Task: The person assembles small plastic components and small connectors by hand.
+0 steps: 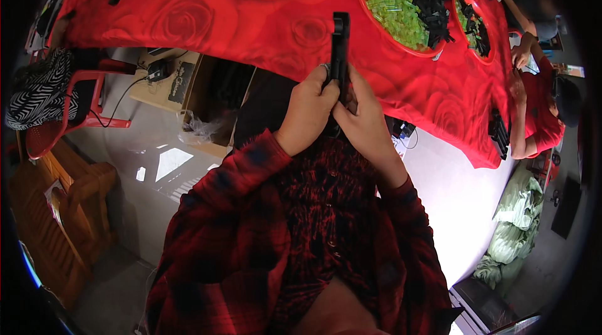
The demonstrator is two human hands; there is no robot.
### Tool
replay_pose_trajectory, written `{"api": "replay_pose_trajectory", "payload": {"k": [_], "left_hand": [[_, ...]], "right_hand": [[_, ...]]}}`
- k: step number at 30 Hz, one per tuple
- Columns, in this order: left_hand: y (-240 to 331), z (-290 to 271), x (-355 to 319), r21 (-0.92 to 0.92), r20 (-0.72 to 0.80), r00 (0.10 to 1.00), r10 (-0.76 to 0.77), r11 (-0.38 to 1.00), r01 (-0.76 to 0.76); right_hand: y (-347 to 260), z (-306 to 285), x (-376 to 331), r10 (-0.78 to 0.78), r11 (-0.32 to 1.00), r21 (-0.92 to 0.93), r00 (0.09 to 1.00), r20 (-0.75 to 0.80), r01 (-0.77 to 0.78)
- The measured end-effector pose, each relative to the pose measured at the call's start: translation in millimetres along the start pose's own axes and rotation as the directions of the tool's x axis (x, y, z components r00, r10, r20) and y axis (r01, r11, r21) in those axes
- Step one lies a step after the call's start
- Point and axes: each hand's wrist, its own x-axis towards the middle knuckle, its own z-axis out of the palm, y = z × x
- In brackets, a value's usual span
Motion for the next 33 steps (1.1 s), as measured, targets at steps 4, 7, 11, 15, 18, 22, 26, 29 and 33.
{"api": "replay_pose_trajectory", "payload": {"k": [4, 7, 11, 15, 18, 22, 26, 29, 33], "left_hand": [[-4.1, -1.9, 2.0, 0.017, -0.021, 1.0, 0.015, 1.0, -0.015], [-3.8, -1.1, 1.8, 0.018, -0.019, 0.999, 0.03, 0.999, -0.029], [5.3, 7.0, -4.5, 0.021, -0.016, 0.999, 0.041, 0.999, -0.041], [3.6, 7.2, -6.3, 0.196, -0.054, 0.996, 0.077, 0.979, -0.065], [-5.5, 3.3, -1.9, 0.356, -0.077, 0.982, 0.172, 0.925, -0.134], [-8.8, 1.2, 1.4, 0.446, -0.055, 0.984, 0.17, 0.886, -0.128], [-4.1, 4.7, -1.7, 0.416, -0.061, 0.977, 0.204, 0.895, -0.161], [-5.2, 2.5, -0.2, 0.433, -0.035, 0.98, 0.195, 0.887, -0.161], [1.5, -18.0, 11.6, 0.534, 0.062, 0.989, 0.132, 0.833, -0.145]], "right_hand": [[-11.7, -9.2, -3.6, -0.028, 0.986, 0.168, 0.993, 0.116, 0.009], [-11.9, -19.2, -5.9, 0.167, 0.952, 0.257, 0.986, 0.026, -0.168], [-14.8, -8.7, 7.7, -0.325, 0.937, -0.246, 0.878, -0.35, 0.249], [-13.5, -12.1, 19.5, -0.536, 0.746, -0.6, 0.795, -0.285, 0.289], [-17.7, -10.8, 19.1, -0.57, 0.678, -0.685, 0.78, -0.259, 0.268], [-23.7, -8.0, 17.1, -0.604, 0.63, -0.735, 0.754, -0.259, 0.251], [-26.4, -7.2, 19.5, -0.606, 0.563, -0.784, 0.776, -0.177, 0.261], [-22.2, -7.3, 21.7, -0.575, 0.525, -0.817, 0.807, -0.136, 0.236], [-35.0, -18.8, 18.2, -0.549, 0.546, -0.794, 0.83, -0.098, 0.267]]}}
